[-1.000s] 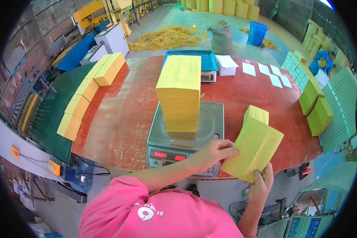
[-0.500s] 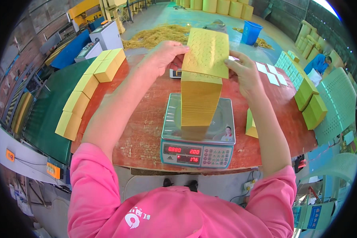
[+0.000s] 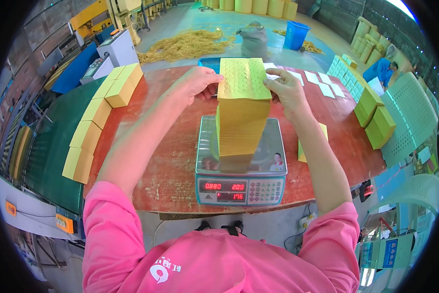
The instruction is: Stack and weigh bundles of yellow paper pads on a scale.
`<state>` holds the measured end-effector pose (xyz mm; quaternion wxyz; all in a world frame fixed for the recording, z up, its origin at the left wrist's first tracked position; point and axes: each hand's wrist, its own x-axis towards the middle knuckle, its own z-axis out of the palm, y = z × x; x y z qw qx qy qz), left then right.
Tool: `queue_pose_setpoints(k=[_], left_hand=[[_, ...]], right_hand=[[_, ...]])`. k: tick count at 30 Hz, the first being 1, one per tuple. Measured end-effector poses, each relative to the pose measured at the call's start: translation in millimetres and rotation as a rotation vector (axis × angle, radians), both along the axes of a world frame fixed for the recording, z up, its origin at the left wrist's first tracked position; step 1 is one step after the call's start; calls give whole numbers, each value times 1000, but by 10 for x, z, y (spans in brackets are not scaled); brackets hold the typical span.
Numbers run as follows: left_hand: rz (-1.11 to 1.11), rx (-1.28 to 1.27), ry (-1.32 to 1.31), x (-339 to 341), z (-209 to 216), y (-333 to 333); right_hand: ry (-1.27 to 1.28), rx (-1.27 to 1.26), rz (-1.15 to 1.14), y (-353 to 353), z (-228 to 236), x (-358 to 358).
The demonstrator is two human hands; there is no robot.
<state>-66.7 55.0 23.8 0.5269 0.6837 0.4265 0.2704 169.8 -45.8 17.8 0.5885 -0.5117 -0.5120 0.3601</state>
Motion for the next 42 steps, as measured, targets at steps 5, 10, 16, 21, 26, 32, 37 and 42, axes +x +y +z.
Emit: queue_pose_setpoints(k=[5, 10, 16, 21, 26, 32, 37, 42], left_hand=[[-5, 30, 22, 38, -10, 17], [-6, 40, 24, 50, -27, 5], [16, 75, 59, 66, -41, -15], [57, 82, -7, -2, -109, -60], [252, 186, -89, -275, -461, -341], [629, 430, 270, -1866, -2511, -542], [604, 651, 866, -2326, -3261, -1653], [583, 627, 957, -2205, -3094, -1922]], right_hand=[[-27, 3, -34, 0, -47, 31], [-40, -3, -29, 24, -109, 65], [-130, 22, -55, 73, -189, 102], [-46, 40, -26, 59, -278, 51], [38, 94, -81, -139, -416, 191], [133, -25, -272, -390, -921, 803], [27, -28, -288, -573, -1154, 952], [52, -68, -393, -972, -1723, 891]])
